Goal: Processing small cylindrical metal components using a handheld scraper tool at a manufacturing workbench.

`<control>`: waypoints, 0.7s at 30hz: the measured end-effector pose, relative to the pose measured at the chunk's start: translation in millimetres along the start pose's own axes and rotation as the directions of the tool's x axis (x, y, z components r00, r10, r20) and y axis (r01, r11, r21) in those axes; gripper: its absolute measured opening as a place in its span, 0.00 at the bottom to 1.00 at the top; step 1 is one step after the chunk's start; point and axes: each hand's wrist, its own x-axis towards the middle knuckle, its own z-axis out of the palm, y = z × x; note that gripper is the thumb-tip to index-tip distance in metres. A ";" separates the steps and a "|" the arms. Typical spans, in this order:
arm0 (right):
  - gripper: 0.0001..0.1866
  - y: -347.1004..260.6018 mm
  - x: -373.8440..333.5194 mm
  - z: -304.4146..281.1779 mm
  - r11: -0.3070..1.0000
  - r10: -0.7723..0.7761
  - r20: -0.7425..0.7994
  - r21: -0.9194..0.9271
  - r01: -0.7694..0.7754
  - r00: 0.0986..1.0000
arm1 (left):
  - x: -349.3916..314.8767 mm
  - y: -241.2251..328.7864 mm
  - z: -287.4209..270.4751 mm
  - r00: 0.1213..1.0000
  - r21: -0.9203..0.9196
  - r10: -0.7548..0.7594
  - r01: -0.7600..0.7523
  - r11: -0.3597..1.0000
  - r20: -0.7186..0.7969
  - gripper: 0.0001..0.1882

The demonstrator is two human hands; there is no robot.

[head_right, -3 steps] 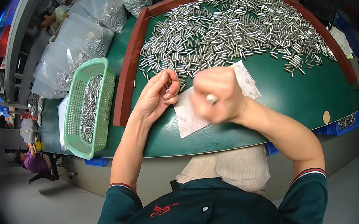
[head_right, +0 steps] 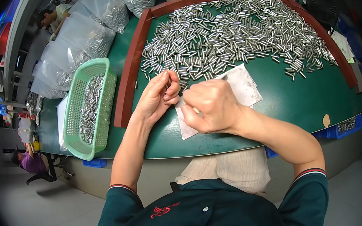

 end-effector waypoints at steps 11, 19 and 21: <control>0.13 -8.7 -9.2 19.9 0.969 0.130 0.283 -0.240 -0.061 0.950 | 1.9 4.0 -6.9 0.992 0.057 0.121 -0.119 0.991 -0.033 0.12; 0.10 -61.9 -21.1 -46.1 0.997 0.069 0.255 0.014 -0.075 0.965 | 0.2 5.3 -2.3 0.991 0.054 0.129 -0.127 0.990 -0.046 0.12; 0.07 -76.2 -80.8 -59.5 0.912 0.173 0.028 0.372 -0.171 0.985 | -6.7 5.3 -9.4 0.988 0.042 0.141 -0.138 0.990 -0.070 0.12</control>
